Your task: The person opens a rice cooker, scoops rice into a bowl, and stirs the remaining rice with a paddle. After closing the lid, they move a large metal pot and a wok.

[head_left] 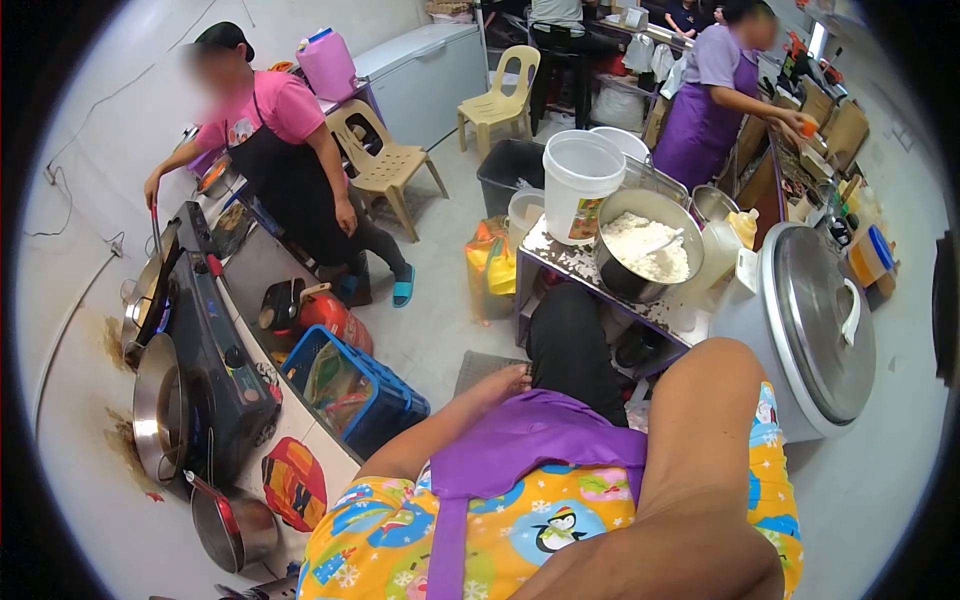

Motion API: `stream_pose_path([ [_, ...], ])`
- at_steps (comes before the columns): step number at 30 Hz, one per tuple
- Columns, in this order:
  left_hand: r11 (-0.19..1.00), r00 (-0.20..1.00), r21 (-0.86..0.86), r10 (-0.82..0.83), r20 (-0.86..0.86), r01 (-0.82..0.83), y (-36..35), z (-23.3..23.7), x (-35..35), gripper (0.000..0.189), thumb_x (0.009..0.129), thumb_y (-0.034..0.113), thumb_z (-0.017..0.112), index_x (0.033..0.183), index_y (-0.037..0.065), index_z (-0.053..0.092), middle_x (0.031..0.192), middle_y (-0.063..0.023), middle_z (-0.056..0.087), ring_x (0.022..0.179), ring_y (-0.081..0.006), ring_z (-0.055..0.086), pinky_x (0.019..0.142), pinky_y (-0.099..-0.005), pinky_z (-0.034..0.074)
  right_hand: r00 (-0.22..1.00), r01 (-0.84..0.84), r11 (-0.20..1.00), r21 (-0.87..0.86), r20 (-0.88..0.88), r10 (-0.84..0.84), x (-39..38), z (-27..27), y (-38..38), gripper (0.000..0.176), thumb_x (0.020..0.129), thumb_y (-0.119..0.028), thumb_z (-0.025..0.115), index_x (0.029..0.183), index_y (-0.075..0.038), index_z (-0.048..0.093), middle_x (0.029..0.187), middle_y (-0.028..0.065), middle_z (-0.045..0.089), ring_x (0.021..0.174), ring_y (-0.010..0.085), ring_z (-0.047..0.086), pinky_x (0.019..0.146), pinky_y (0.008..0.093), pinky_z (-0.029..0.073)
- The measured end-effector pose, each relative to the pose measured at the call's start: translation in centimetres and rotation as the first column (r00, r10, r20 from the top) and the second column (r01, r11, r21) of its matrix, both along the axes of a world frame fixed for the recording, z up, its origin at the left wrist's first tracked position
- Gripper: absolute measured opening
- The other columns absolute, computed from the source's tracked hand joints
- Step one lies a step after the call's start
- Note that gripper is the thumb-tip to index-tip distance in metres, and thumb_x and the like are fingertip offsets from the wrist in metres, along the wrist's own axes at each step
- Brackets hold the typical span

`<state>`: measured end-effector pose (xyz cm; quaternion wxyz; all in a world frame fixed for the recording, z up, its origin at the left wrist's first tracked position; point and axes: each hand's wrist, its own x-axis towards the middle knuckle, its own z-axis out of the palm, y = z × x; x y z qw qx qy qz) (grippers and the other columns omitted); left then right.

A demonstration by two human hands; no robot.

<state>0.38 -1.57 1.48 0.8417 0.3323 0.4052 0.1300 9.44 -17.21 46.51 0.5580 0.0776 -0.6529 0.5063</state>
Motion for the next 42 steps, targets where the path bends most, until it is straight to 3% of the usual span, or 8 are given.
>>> stream_pose_path([
  [6, 0.999, 1.000, 0.042, -0.023, 0.015, 0.023, 0.0, 0.5, 0.0, 0.042, 0.093, 0.036, 0.054, 0.122, 0.006, 0.049, 0.112, -0.0074, 0.054, 0.097, -0.0189, 0.054, 0.092, -0.0344, 0.044, 0.999, -0.053, 0.998, 0.016, 0.001, 0.053, 0.0, -0.2, 0.0, 0.021, 0.099, -0.022, 0.035, 0.091, -0.006, 0.044, 0.054, 0.0049, 0.049, 0.046, 0.0073, 0.046, 0.089, 0.0267, 0.047],
  [9, 0.991, 0.988, 0.004, -0.130, -0.077, 0.131, 0.6, -1.5, -0.5, 0.065, 0.092, 0.046, 0.050, 0.137, 0.001, 0.037, 0.138, -0.0170, 0.043, 0.128, -0.0277, 0.040, 0.104, -0.0427, 0.036, 0.999, -0.044, 0.999, 0.016, -0.007, 0.044, 0.0, -0.5, -0.1, 0.021, 0.099, -0.022, 0.035, 0.091, -0.005, 0.044, 0.054, 0.0046, 0.048, 0.046, 0.0071, 0.046, 0.089, 0.0263, 0.047],
  [20, 0.937, 0.944, 0.225, -0.209, -0.255, 0.268, 0.6, -4.9, 1.7, 0.040, 0.097, 0.028, 0.047, 0.124, -0.001, 0.050, 0.117, -0.0131, 0.058, 0.105, -0.0214, 0.054, 0.090, -0.0329, 0.044, 0.986, 0.133, 0.966, -0.221, -0.065, -0.151, 1.4, 0.6, 1.1, 0.022, 0.099, -0.021, 0.036, 0.089, -0.002, 0.044, 0.054, 0.0036, 0.045, 0.047, 0.0063, 0.046, 0.093, 0.0248, 0.045],
  [23, 0.997, 0.993, 0.069, 0.050, -0.106, -0.043, 0.7, -5.0, 2.2, 0.026, 0.096, 0.026, 0.050, 0.105, 0.003, 0.056, 0.088, -0.0045, 0.058, 0.082, -0.0140, 0.054, 0.072, -0.0277, 0.046, 0.950, 0.260, 0.890, -0.375, -0.068, -0.306, 1.4, 1.4, 0.6, 0.023, 0.099, -0.020, 0.036, 0.088, -0.002, 0.044, 0.054, 0.0033, 0.045, 0.048, 0.0061, 0.046, 0.094, 0.0243, 0.045],
  [30, 0.960, 0.977, 0.241, -0.098, -0.191, 0.144, 1.1, -8.8, 1.7, 0.034, 0.096, 0.026, 0.050, 0.116, -0.001, 0.053, 0.096, -0.0071, 0.060, 0.084, -0.0150, 0.055, 0.077, -0.0282, 0.046, 0.681, 0.473, 0.423, -0.773, 0.016, -0.732, -2.3, 4.4, -0.8, 0.024, 0.099, -0.020, 0.036, 0.087, 0.000, 0.044, 0.054, 0.0027, 0.043, 0.048, 0.0057, 0.047, 0.096, 0.0233, 0.044],
  [32, 0.941, 0.969, 0.284, -0.121, -0.218, 0.181, 0.9, -8.8, 1.3, 0.036, 0.096, 0.027, 0.049, 0.119, 0.000, 0.052, 0.098, -0.0049, 0.057, 0.084, -0.0133, 0.052, 0.077, -0.0262, 0.044, 0.511, 0.487, 0.447, -0.750, -0.170, -0.843, -4.8, 3.5, -0.1, 0.027, 0.099, -0.022, 0.038, 0.091, 0.003, 0.043, 0.054, 0.0028, 0.044, 0.051, 0.0077, 0.050, 0.097, 0.0244, 0.043],
  [36, 0.956, 0.966, 0.246, -0.097, -0.240, 0.157, 1.5, -6.8, 0.9, 0.048, 0.096, 0.028, 0.051, 0.131, -0.002, 0.043, 0.116, -0.0115, 0.057, 0.106, -0.0203, 0.055, 0.091, -0.0296, 0.044, 0.792, 0.413, 0.775, -0.479, -0.231, -0.565, -2.8, 1.7, 0.5, 0.033, 0.098, -0.027, 0.039, 0.093, 0.005, 0.044, 0.058, 0.0054, 0.047, 0.053, 0.0097, 0.053, 0.096, 0.0239, 0.043],
  [42, 0.973, 0.984, 0.222, -0.029, -0.176, 0.069, 1.2, -5.8, 0.6, 0.046, 0.095, 0.027, 0.052, 0.131, -0.001, 0.044, 0.102, -0.0093, 0.060, 0.084, -0.0149, 0.057, 0.073, -0.0259, 0.047, 0.976, 0.101, 0.990, -0.099, -0.181, -0.118, -0.8, -0.4, 2.3, 0.043, 0.097, -0.033, 0.039, 0.097, 0.009, 0.046, 0.063, 0.0092, 0.053, 0.057, 0.0127, 0.057, 0.095, 0.0230, 0.043],
])
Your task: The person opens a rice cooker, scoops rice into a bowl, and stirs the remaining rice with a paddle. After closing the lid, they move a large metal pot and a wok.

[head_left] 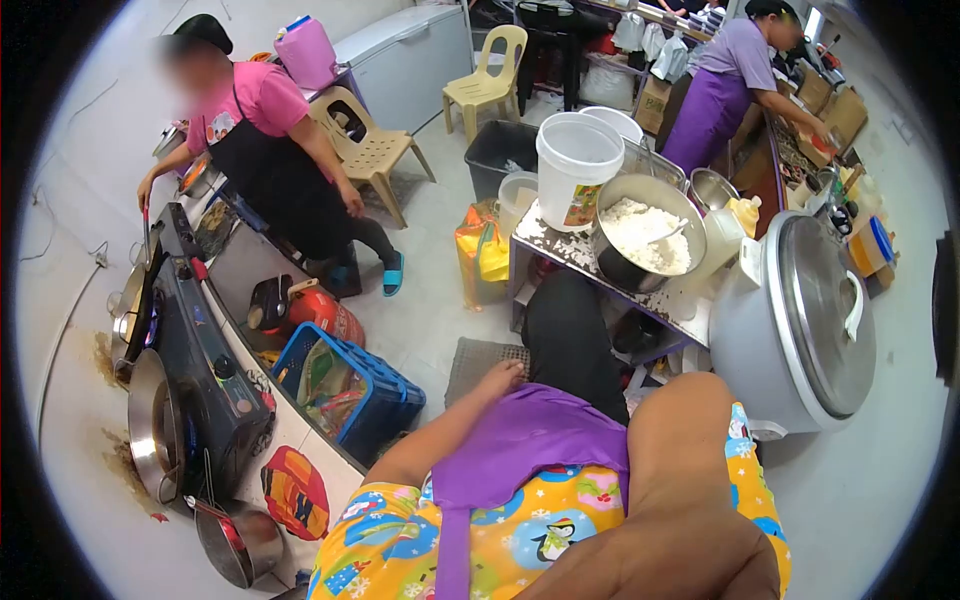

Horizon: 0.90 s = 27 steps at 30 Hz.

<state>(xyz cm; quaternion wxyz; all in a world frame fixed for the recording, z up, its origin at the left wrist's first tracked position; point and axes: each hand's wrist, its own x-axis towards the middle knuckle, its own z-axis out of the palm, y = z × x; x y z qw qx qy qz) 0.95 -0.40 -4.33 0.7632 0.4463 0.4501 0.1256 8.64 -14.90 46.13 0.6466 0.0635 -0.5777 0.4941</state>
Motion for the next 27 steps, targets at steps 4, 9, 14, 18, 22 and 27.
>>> stream_pose_path([
  [4, 0.999, 0.999, -0.047, -0.008, -0.049, 0.005, -0.2, 1.6, 0.3, 0.044, 0.098, 0.031, 0.044, 0.130, 0.002, 0.044, 0.114, -0.0104, 0.057, 0.108, -0.0212, 0.054, 0.092, -0.0317, 0.042, 0.997, -0.074, 0.995, 0.071, -0.012, 0.075, 0.5, -1.3, 0.8, 0.050, 0.097, -0.038, 0.039, 0.100, 0.011, 0.047, 0.066, 0.0118, 0.056, 0.060, 0.0148, 0.059, 0.094, 0.0224, 0.042],
  [9, 0.986, 0.986, 0.053, -0.161, 0.051, 0.158, 1.4, -4.3, 0.0, 0.046, 0.096, 0.028, 0.050, 0.131, -0.001, 0.043, 0.107, -0.0118, 0.061, 0.093, -0.0197, 0.058, 0.081, -0.0298, 0.048, 0.991, -0.069, 0.997, 0.046, -0.111, 0.074, 0.4, -2.0, 0.7, 0.059, 0.096, -0.043, 0.040, 0.103, 0.014, 0.049, 0.070, 0.0150, 0.061, 0.063, 0.0173, 0.063, 0.093, 0.0217, 0.042],
  [14, 0.998, 0.997, -0.021, -0.063, 0.053, 0.064, 0.5, -3.4, 0.3, 0.048, 0.096, 0.027, 0.050, 0.132, -0.002, 0.041, 0.117, -0.0162, 0.058, 0.106, -0.0243, 0.057, 0.092, -0.0331, 0.045, 0.964, -0.185, 0.970, 0.158, 0.220, 0.148, 3.2, -2.5, 1.7, 0.077, 0.097, -0.053, 0.027, 0.109, 0.018, 0.052, 0.081, 0.0223, 0.066, 0.068, 0.0227, 0.066, 0.092, 0.0221, 0.042],
  [18, 0.997, 0.998, 0.030, -0.064, -0.029, 0.065, 0.3, -0.4, 0.5, 0.048, 0.096, 0.026, 0.049, 0.134, -0.003, 0.040, 0.121, -0.0182, 0.056, 0.108, -0.0254, 0.057, 0.093, -0.0340, 0.045, 0.990, -0.139, 0.961, 0.239, 0.070, 0.126, 1.7, -3.6, 2.7, 0.085, 0.097, -0.056, 0.017, 0.109, 0.019, 0.055, 0.099, 0.0270, 0.064, 0.083, 0.0282, 0.066, 0.093, 0.0277, 0.042],
  [22, 0.985, 0.986, 0.080, -0.149, -0.078, 0.156, 0.5, 1.2, 0.5, 0.048, 0.096, 0.026, 0.049, 0.134, -0.003, 0.040, 0.121, -0.0180, 0.057, 0.107, -0.0247, 0.057, 0.092, -0.0333, 0.045, 0.983, -0.181, 0.920, 0.348, 0.050, 0.175, 2.1, -4.0, 4.0, 0.086, 0.097, -0.057, 0.016, 0.109, 0.018, 0.056, 0.105, 0.0278, 0.062, 0.093, 0.0315, 0.063, 0.091, 0.0344, 0.044],
  [27, 0.998, 0.998, 0.039, -0.056, -0.013, 0.056, 0.3, -0.9, 0.4, 0.050, 0.095, 0.027, 0.051, 0.134, -0.002, 0.041, 0.119, -0.0168, 0.058, 0.104, -0.0236, 0.058, 0.090, -0.0325, 0.046, 0.975, -0.221, 0.944, 0.244, 0.051, 0.215, 3.0, -4.3, 2.6, 0.084, 0.097, -0.056, 0.016, 0.107, 0.017, 0.057, 0.103, 0.0267, 0.062, 0.093, 0.0334, 0.062, 0.083, 0.0384, 0.049],
])
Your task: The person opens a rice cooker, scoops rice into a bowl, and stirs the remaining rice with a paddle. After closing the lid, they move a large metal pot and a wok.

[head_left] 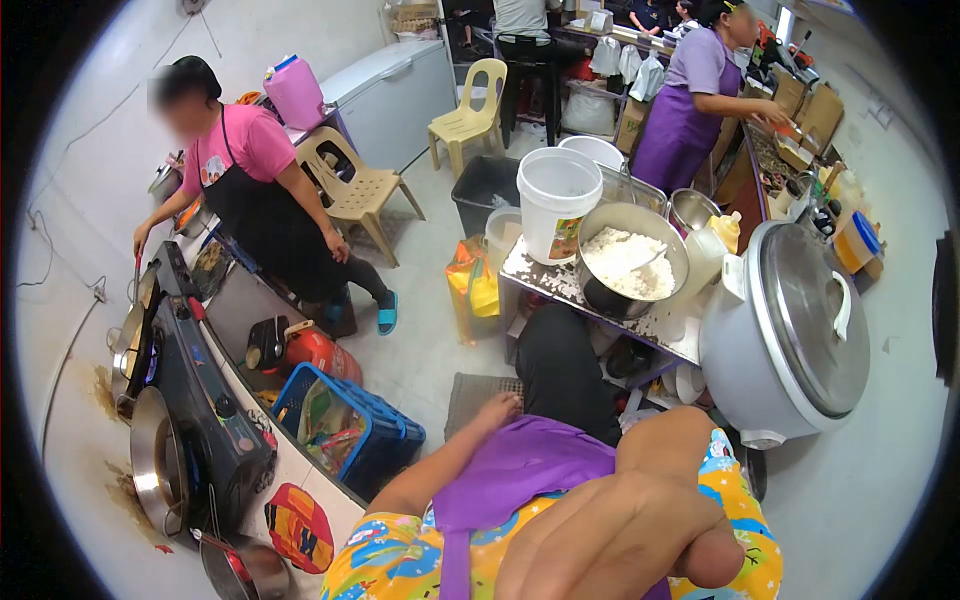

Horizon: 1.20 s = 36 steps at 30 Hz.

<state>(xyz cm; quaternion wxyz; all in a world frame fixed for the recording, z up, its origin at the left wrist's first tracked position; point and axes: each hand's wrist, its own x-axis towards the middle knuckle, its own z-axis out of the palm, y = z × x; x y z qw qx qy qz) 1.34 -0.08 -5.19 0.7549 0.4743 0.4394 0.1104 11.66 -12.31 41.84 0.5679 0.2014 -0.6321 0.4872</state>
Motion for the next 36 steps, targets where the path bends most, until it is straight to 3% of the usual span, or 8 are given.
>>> stream_pose_path([
  [2, 1.000, 1.000, 0.016, 0.009, -0.011, -0.009, 0.0, 0.0, 0.1, 0.049, 0.095, 0.027, 0.051, 0.132, -0.003, 0.043, 0.117, -0.0168, 0.059, 0.102, -0.0233, 0.059, 0.089, -0.0328, 0.047, 0.999, 0.037, 0.997, 0.061, 0.021, -0.038, 0.3, 0.1, 0.3, 0.079, 0.098, -0.052, 0.019, 0.105, 0.015, 0.059, 0.101, 0.0253, 0.062, 0.092, 0.0334, 0.062, 0.081, 0.0383, 0.050],
  [5, 0.868, 1.000, 0.497, 0.011, -0.020, 0.000, 0.0, 1.6, 1.6, 0.042, 0.093, 0.026, 0.053, 0.125, 0.000, 0.052, 0.112, -0.0168, 0.061, 0.099, -0.0249, 0.061, 0.086, -0.0344, 0.048, 0.985, 0.154, 0.980, 0.126, 0.055, -0.162, 0.9, -0.6, 0.7, 0.063, 0.099, -0.046, 0.030, 0.101, 0.009, 0.061, 0.092, 0.0188, 0.062, 0.085, 0.0318, 0.062, 0.075, 0.0382, 0.051],
  [8, 0.707, 0.999, 0.707, -0.019, -0.028, 0.033, -1.5, 15.4, 3.6, 0.032, 0.091, 0.026, 0.054, 0.114, 0.004, 0.060, 0.113, -0.0171, 0.061, 0.102, -0.0292, 0.060, 0.089, -0.0364, 0.046, 0.898, 0.405, 0.900, 0.160, 0.119, -0.425, 1.7, -1.6, 1.8, 0.036, 0.093, -0.029, 0.046, 0.105, 0.002, 0.060, 0.083, 0.0107, 0.061, 0.075, 0.0284, 0.061, 0.065, 0.0391, 0.050],
  [13, 0.387, 0.898, 0.896, -0.440, -0.027, 0.217, -2.6, 14.3, 7.7, 0.040, 0.091, 0.030, 0.054, 0.122, 0.005, 0.055, 0.123, -0.0172, 0.055, 0.114, -0.0306, 0.053, 0.099, -0.0411, 0.038, 0.229, 0.824, 0.426, 0.374, 0.467, -0.854, 1.8, -8.3, 8.7, 0.026, 0.084, -0.013, 0.059, 0.109, -0.006, 0.062, 0.088, 0.0134, 0.062, 0.077, 0.0317, 0.060, 0.066, 0.0398, 0.048],
  [17, -0.165, 0.867, 0.951, -0.393, -0.307, 0.262, -2.7, 10.8, 8.7, 0.050, 0.091, 0.036, 0.052, 0.130, 0.004, 0.047, 0.129, -0.0178, 0.051, 0.123, -0.0330, 0.045, 0.106, -0.0447, 0.031, -0.153, 0.791, 0.261, 0.554, 0.592, -0.791, 3.6, -20.9, 13.0, 0.020, 0.081, -0.016, 0.061, 0.098, -0.005, 0.063, 0.089, 0.0141, 0.063, 0.079, 0.0325, 0.060, 0.072, 0.0424, 0.049],
  [22, 0.014, 0.835, 0.966, -0.505, -0.217, 0.259, -2.8, 11.6, 7.7, 0.060, 0.092, 0.038, 0.050, 0.140, 0.004, 0.036, 0.144, -0.0185, 0.036, 0.135, -0.0366, 0.030, 0.111, -0.0449, 0.024, -0.544, 0.317, 0.617, 0.720, 0.671, -0.504, 6.6, -32.7, 12.5, 0.030, 0.081, -0.028, 0.060, 0.101, -0.005, 0.064, 0.097, 0.0152, 0.065, 0.092, 0.0334, 0.060, 0.081, 0.0441, 0.046],
  [25, -0.027, 0.827, 0.960, -0.502, -0.253, 0.278, -2.4, 12.1, 7.4, 0.060, 0.092, 0.037, 0.050, 0.140, 0.005, 0.034, 0.145, -0.0172, 0.035, 0.136, -0.0361, 0.028, 0.112, -0.0467, 0.023, -0.407, 0.504, 0.630, 0.591, 0.806, -0.430, 5.7, -33.8, 12.6, 0.032, 0.082, -0.029, 0.058, 0.103, -0.005, 0.065, 0.095, 0.0161, 0.065, 0.093, 0.0340, 0.060, 0.083, 0.0451, 0.046],
  [36, 0.021, 0.835, 0.961, -0.499, -0.230, 0.277, -2.5, 11.9, 7.2, 0.059, 0.091, 0.033, 0.052, 0.140, 0.005, 0.035, 0.146, -0.0156, 0.034, 0.136, -0.0359, 0.028, 0.112, -0.0462, 0.022, -0.304, 0.569, 0.624, 0.535, 0.842, -0.445, 5.8, -34.2, 12.8, 0.027, 0.081, -0.026, 0.059, 0.097, -0.005, 0.067, 0.092, 0.0189, 0.066, 0.087, 0.0366, 0.063, 0.080, 0.0475, 0.048],
])
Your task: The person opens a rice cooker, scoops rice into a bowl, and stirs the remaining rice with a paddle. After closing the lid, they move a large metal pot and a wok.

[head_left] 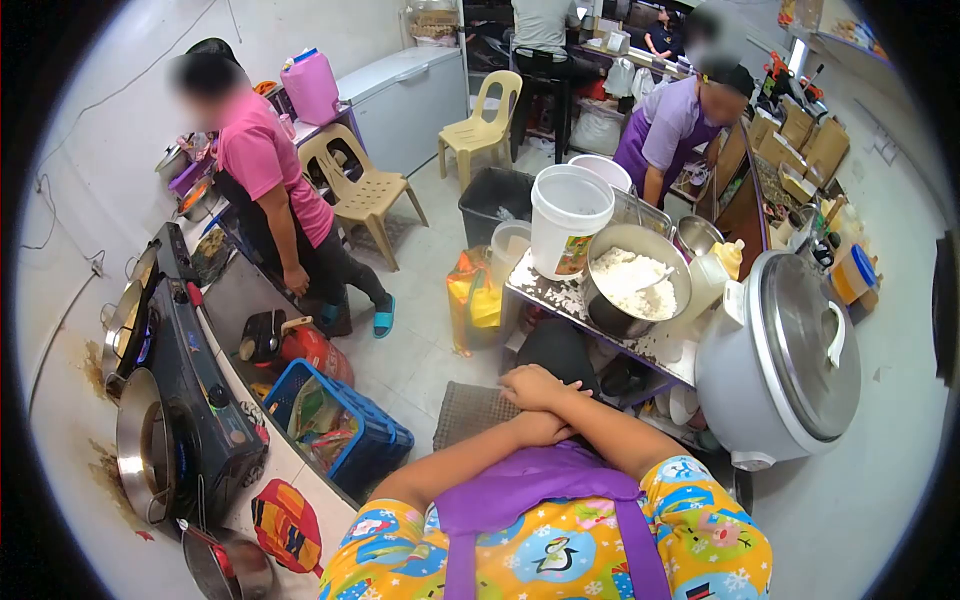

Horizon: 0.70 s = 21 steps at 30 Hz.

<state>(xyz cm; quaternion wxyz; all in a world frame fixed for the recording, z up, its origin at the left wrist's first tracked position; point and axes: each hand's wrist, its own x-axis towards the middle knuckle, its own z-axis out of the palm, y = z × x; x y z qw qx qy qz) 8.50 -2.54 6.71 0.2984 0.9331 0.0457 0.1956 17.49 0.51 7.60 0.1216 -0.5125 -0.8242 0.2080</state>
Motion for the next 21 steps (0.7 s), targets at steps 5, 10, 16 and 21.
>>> stream_pose_path([
  [5, 1.000, 1.000, -0.002, -0.010, -0.004, 0.010, 0.10, 0.02, -0.08, 0.059, 0.091, 0.032, 0.052, 0.140, 0.005, 0.035, 0.146, -0.0160, 0.034, 0.136, -0.0359, 0.028, 0.112, -0.0458, 0.022, 1.000, 0.005, 0.997, -0.079, 0.012, -0.004, -0.11, 0.89, -0.04, 0.031, 0.082, -0.026, 0.058, 0.102, -0.003, 0.066, 0.099, 0.0183, 0.065, 0.094, 0.0360, 0.061, 0.085, 0.0450, 0.047],
  [10, 0.997, 1.000, -0.071, -0.012, 0.010, 0.013, 0.02, 0.21, -0.08, 0.058, 0.091, 0.031, 0.053, 0.140, 0.004, 0.036, 0.146, -0.0162, 0.034, 0.136, -0.0357, 0.028, 0.113, -0.0441, 0.022, 1.000, 0.014, 0.997, -0.078, 0.010, -0.013, -0.09, 0.84, -0.14, 0.032, 0.083, -0.026, 0.058, 0.103, -0.002, 0.065, 0.101, 0.0184, 0.066, 0.096, 0.0355, 0.061, 0.086, 0.0441, 0.046],
  [16, 1.000, 1.000, -0.023, -0.021, 0.006, 0.021, 0.05, -0.34, -0.04, 0.058, 0.091, 0.030, 0.052, 0.140, 0.003, 0.035, 0.147, -0.0163, 0.033, 0.137, -0.0356, 0.027, 0.113, -0.0430, 0.023, 1.000, 0.025, 0.998, -0.056, -0.010, -0.026, -0.01, 0.62, -0.33, 0.032, 0.083, -0.026, 0.058, 0.103, -0.002, 0.065, 0.101, 0.0184, 0.066, 0.096, 0.0350, 0.061, 0.087, 0.0440, 0.046],
  [21, 0.997, 1.000, -0.074, -0.030, 0.009, 0.031, -0.10, 0.23, -0.07, 0.058, 0.091, 0.030, 0.052, 0.140, 0.004, 0.036, 0.147, -0.0164, 0.033, 0.137, -0.0355, 0.027, 0.113, -0.0429, 0.023, 1.000, 0.028, 0.998, -0.059, -0.009, -0.029, 0.08, 0.54, -0.29, 0.032, 0.083, -0.026, 0.058, 0.106, -0.005, 0.066, 0.102, 0.0196, 0.065, 0.095, 0.0365, 0.062, 0.086, 0.0456, 0.047],
])
